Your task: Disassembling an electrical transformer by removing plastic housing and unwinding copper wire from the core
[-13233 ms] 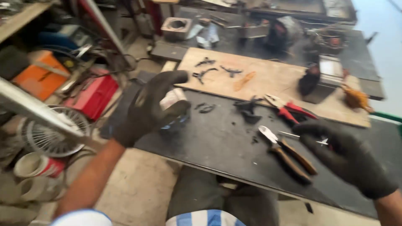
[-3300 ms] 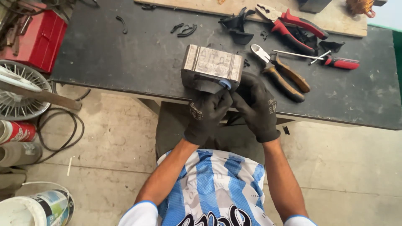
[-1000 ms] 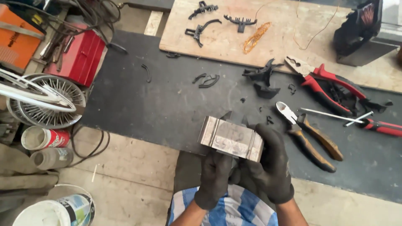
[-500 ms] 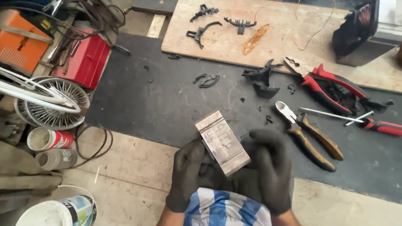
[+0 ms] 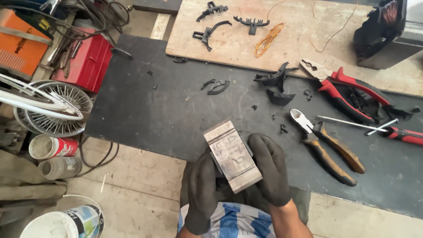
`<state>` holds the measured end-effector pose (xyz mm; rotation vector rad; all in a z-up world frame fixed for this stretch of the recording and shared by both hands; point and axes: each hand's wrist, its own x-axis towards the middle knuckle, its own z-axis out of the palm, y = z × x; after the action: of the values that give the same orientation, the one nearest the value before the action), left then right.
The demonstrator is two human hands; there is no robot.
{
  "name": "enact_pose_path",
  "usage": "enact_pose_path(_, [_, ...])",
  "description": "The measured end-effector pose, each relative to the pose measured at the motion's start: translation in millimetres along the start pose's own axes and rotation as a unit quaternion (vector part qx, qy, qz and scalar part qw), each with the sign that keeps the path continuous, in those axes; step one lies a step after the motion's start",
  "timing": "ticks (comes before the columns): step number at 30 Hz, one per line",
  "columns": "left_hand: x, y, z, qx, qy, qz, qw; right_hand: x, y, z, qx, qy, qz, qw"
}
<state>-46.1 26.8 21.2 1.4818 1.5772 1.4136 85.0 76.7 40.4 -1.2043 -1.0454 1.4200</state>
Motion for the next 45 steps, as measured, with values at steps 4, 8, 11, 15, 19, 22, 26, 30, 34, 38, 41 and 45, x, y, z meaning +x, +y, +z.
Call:
enact_pose_path(4, [-8,-22,3,-0.077,0.064,-0.199,0.975,1,11,3,-0.018,0.050,-0.065,0.996])
enact_pose_path(8, [-10,-29,3,-0.111,0.102,-0.245,0.958,1,10,4,-0.073,0.052,-0.099,0.991])
enact_pose_path(11, [16,16,-4,-0.092,0.067,-0.222,0.968,1,12,5,-0.058,0.073,-0.040,0.995])
enact_pose_path(15, [17,12,2,-0.133,0.047,-0.290,0.947,1,20,-6,-0.094,0.045,-0.051,0.993])
enact_pose_path(19, [20,20,0,-0.106,0.045,-0.207,0.971,7,26,-15,-0.131,0.030,-0.018,0.991])
enact_pose_path(22, [15,7,0,-0.032,0.039,-0.212,0.976,11,30,-19,-0.117,0.063,-0.027,0.991])
enact_pose_path(26, [6,-12,2,-0.088,0.040,-0.186,0.978,12,19,-29,-0.049,-0.040,-0.048,0.997])
enact_pose_path(30, [10,0,4,-0.085,0.046,-0.157,0.983,21,8,-30,-0.055,-0.076,-0.176,0.980])
enact_pose_path(34, [12,2,2,-0.117,0.050,-0.212,0.969,17,6,-26,-0.082,-0.010,-0.348,0.934])
enact_pose_path(38, [7,-4,1,-0.153,0.031,-0.244,0.957,8,-12,-21,0.030,0.109,-0.205,0.972])
enact_pose_path(41, [8,-4,4,-0.142,0.060,-0.346,0.925,10,23,-48,0.214,-0.002,-0.169,0.962])
enact_pose_path(45, [17,14,8,-0.090,0.154,-0.247,0.952,9,9,-42,-0.088,0.006,-0.144,0.986])
